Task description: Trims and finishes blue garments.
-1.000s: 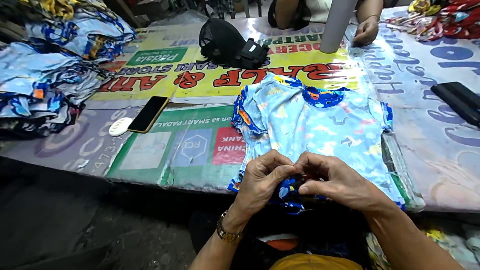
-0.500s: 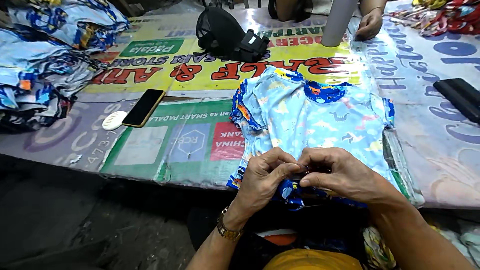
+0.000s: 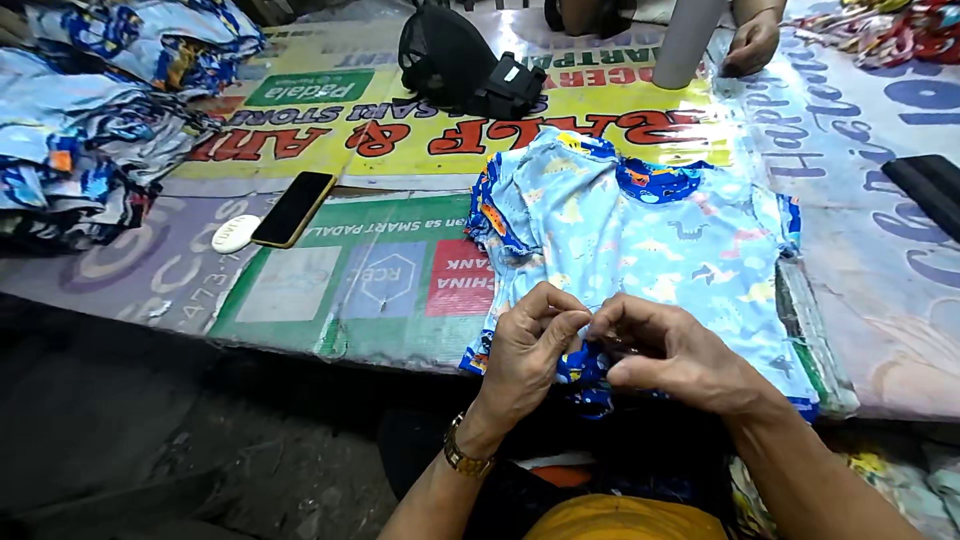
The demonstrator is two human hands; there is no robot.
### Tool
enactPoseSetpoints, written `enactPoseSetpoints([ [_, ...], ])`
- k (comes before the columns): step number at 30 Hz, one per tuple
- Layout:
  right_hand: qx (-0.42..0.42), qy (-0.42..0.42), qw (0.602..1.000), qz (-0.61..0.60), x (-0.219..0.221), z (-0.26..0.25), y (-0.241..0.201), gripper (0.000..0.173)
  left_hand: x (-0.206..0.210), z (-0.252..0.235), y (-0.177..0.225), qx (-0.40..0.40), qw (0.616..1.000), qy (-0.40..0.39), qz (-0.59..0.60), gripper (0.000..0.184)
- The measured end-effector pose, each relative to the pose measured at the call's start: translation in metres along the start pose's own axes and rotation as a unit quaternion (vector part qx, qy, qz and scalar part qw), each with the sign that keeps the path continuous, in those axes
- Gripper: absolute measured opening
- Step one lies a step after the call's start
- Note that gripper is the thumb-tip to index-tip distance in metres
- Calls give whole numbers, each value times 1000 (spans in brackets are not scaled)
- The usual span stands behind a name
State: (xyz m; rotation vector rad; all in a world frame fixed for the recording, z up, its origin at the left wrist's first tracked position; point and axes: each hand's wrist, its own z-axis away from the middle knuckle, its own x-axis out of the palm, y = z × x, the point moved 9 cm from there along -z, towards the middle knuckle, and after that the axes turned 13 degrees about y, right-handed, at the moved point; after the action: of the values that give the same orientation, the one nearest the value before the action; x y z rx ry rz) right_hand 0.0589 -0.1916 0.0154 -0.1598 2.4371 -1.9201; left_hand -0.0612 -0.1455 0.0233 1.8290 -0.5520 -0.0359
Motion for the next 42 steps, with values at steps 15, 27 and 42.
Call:
enactPoseSetpoints([
  [15, -52, 78, 995, 17, 9, -10, -1, 5, -8, -2, 3, -8, 993, 115, 1, 6],
  [27, 89, 120, 967, -205, -7, -7, 26, 13, -11, -1, -6, -45, 994, 60, 77, 15],
  [42, -264, 178, 904, 284, 24, 12, -6, 41, 48, -87, 33, 231, 842, -140, -467, 20],
])
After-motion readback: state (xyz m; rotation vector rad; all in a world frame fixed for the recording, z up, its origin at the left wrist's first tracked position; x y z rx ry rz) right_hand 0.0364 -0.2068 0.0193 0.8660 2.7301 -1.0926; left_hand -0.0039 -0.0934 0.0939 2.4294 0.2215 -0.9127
